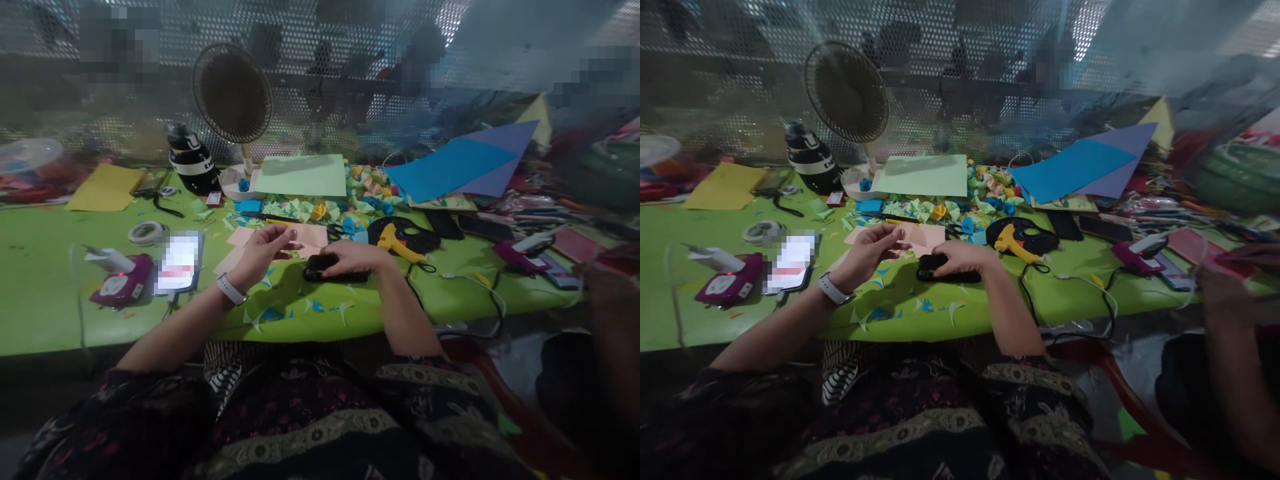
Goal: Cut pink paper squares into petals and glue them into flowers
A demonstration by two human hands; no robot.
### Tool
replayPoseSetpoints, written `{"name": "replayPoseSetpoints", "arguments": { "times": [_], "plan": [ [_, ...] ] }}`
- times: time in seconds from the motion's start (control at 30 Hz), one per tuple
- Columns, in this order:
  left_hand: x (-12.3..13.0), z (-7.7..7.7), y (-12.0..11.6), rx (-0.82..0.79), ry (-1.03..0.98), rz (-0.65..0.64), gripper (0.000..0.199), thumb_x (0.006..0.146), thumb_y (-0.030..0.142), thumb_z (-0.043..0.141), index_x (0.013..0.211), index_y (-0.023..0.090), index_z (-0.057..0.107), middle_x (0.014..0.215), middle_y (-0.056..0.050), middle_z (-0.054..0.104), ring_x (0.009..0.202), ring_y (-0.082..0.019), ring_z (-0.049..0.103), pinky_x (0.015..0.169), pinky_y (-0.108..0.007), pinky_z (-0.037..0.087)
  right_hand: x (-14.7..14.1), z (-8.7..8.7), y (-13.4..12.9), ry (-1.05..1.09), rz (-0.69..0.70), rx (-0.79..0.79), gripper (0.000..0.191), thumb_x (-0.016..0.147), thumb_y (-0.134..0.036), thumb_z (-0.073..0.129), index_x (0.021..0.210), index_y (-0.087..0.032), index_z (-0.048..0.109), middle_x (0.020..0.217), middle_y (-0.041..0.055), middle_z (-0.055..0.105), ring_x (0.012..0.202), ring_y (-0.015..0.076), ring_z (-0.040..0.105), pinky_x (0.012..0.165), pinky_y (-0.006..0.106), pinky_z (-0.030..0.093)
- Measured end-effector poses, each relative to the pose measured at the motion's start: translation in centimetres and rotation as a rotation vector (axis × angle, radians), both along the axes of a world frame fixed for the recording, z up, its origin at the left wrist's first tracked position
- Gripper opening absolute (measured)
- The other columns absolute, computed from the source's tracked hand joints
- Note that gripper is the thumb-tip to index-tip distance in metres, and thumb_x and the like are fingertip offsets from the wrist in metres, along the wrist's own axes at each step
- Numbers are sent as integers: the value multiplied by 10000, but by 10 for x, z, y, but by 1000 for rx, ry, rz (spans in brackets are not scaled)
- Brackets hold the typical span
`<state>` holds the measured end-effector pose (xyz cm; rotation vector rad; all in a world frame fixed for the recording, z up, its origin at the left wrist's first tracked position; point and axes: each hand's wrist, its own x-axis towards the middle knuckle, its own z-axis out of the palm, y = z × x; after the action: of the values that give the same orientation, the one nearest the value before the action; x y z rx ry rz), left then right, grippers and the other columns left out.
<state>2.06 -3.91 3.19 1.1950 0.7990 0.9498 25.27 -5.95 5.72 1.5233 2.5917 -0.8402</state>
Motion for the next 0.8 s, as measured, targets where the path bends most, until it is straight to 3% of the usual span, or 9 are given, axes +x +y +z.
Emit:
{"name": "replayPoseSetpoints", "arguments": {
  "times": [0.13, 0.27, 0.43, 0.53, 0.63, 0.8],
  "plan": [
    [-4, -6, 5, -83, -71, 5, 387, 688, 421, 839, 890, 160, 635, 813, -5, 683, 771, -132, 721, 626, -198, 517, 10, 9, -3, 91, -46, 84, 364, 837, -473, 631, 1049, -184, 690, 1027, 79, 723, 911, 247, 643, 765, 321, 473],
    [-5, -10, 8, -92, -77, 16, 376, 699, 422, 831, 893, 163, 641, 818, -23, 703, 791, -147, 726, 634, -205, 527, 24, 35, 1, 142, -89, 198, 440, 868, -501, 594, 1171, -187, 647, 1165, 93, 691, 1036, 270, 627, 889, 362, 468],
    [-6, -14, 8, -54, -44, 0, 399, 699, 472, 822, 891, 161, 662, 854, -40, 715, 814, -152, 724, 655, -207, 528, 49, 59, 46, 14, -220, 394, 388, 876, -434, 611, 1186, -204, 640, 1216, 115, 670, 1095, 298, 603, 926, 397, 453],
    [-6, -16, 8, -39, -19, -27, 415, 683, 485, 827, 883, 158, 669, 856, -45, 715, 805, -153, 717, 665, -219, 526, 65, 53, 84, -85, -269, 411, 350, 883, -336, 613, 1191, -173, 641, 1244, 138, 663, 1123, 285, 598, 941, 378, 437],
    [-5, -15, 7, -49, -22, -16, 449, 637, 494, 850, 872, 155, 672, 834, -34, 707, 763, -141, 704, 662, -227, 523, 79, 35, 112, -127, -310, 354, 277, 785, -243, 700, 1057, -187, 698, 1132, 113, 708, 1053, 275, 632, 914, 391, 475],
    [-3, -12, 5, -50, -24, -5, 475, 599, 524, 858, 845, 161, 677, 837, -32, 710, 771, -150, 701, 681, -251, 537, 95, 4, 134, -84, -369, 309, 224, 747, -231, 741, 967, -199, 720, 1090, 111, 728, 1011, 269, 650, 898, 394, 494]
  ]
}}
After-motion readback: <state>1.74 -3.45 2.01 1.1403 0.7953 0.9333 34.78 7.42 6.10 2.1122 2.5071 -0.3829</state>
